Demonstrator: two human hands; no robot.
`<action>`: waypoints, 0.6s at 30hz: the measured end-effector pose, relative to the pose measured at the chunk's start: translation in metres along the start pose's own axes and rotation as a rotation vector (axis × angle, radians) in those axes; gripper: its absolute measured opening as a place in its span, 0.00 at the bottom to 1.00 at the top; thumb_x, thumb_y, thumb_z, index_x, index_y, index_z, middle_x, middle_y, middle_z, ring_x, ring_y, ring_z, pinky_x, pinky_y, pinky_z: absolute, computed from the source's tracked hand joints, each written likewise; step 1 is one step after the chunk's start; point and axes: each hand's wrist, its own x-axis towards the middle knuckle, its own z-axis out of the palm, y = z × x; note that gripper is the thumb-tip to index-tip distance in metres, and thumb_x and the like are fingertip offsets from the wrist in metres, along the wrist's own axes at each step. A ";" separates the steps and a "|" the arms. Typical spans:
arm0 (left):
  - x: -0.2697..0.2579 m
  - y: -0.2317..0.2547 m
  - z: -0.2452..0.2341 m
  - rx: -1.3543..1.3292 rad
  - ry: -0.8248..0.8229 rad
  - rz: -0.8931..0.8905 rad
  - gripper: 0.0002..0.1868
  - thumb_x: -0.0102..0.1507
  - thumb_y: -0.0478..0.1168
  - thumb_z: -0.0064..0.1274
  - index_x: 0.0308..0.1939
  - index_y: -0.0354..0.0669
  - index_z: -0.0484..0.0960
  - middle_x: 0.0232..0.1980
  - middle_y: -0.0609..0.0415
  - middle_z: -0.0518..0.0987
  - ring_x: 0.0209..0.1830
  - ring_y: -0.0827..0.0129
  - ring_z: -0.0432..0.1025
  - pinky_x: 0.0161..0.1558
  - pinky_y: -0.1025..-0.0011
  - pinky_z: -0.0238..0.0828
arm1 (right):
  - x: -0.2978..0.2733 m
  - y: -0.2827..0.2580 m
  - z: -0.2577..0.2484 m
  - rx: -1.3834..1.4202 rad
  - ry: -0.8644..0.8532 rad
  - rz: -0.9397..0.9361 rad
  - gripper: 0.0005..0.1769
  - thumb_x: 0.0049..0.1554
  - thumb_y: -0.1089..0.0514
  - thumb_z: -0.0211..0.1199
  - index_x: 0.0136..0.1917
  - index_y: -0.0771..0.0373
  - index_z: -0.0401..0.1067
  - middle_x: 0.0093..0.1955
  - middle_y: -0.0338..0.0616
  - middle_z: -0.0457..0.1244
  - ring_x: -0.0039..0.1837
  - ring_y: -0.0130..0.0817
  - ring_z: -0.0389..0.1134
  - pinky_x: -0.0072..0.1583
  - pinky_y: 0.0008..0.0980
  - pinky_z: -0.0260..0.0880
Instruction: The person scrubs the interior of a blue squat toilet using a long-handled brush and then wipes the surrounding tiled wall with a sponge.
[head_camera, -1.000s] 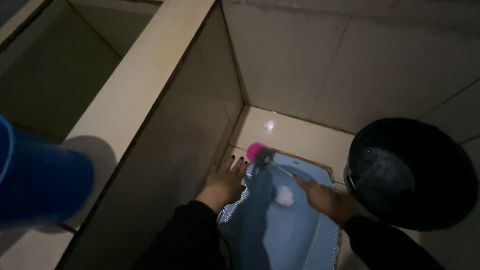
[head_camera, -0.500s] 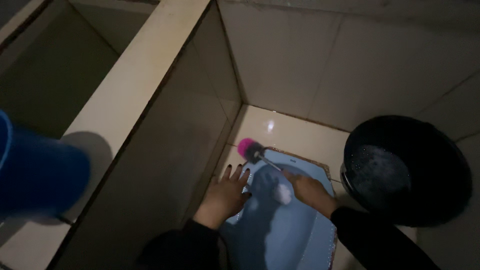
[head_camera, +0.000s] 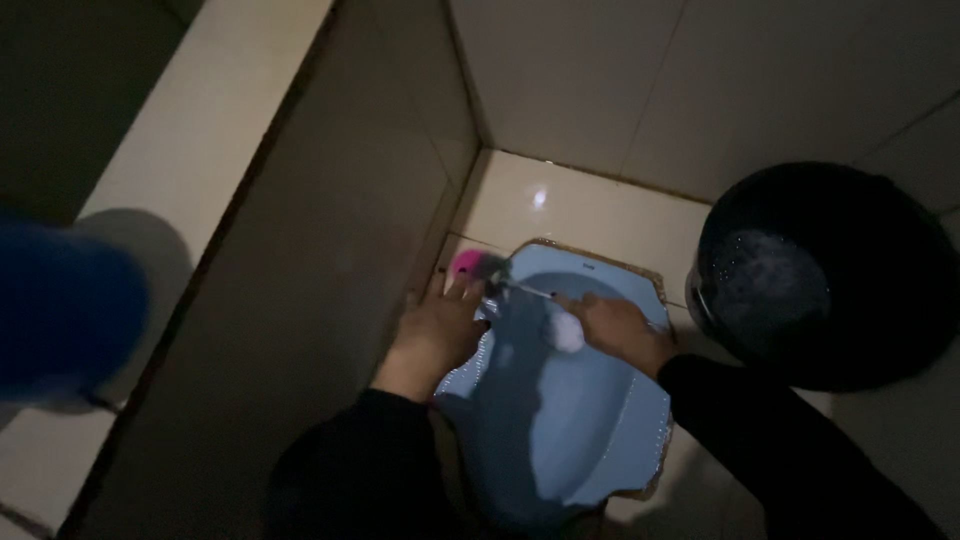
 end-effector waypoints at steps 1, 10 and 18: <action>-0.001 -0.002 -0.001 -0.016 0.000 0.016 0.35 0.69 0.54 0.47 0.77 0.57 0.55 0.83 0.54 0.50 0.83 0.54 0.41 0.76 0.44 0.42 | -0.005 -0.002 0.002 0.035 0.013 0.003 0.34 0.58 0.62 0.53 0.76 0.44 0.61 0.47 0.52 0.66 0.43 0.49 0.71 0.43 0.47 0.73; -0.004 -0.008 -0.013 0.009 -0.046 0.013 0.34 0.68 0.55 0.46 0.77 0.58 0.56 0.81 0.55 0.54 0.82 0.53 0.45 0.76 0.48 0.45 | -0.020 0.006 0.019 -0.073 -0.125 0.028 0.35 0.60 0.65 0.48 0.79 0.44 0.57 0.49 0.51 0.66 0.42 0.45 0.71 0.40 0.44 0.75; 0.005 0.002 -0.011 -0.010 -0.110 0.027 0.35 0.69 0.55 0.43 0.78 0.57 0.52 0.82 0.54 0.50 0.82 0.51 0.42 0.76 0.45 0.44 | -0.022 -0.001 0.023 0.012 -0.075 -0.036 0.34 0.59 0.65 0.48 0.77 0.45 0.61 0.46 0.51 0.68 0.38 0.42 0.70 0.40 0.42 0.74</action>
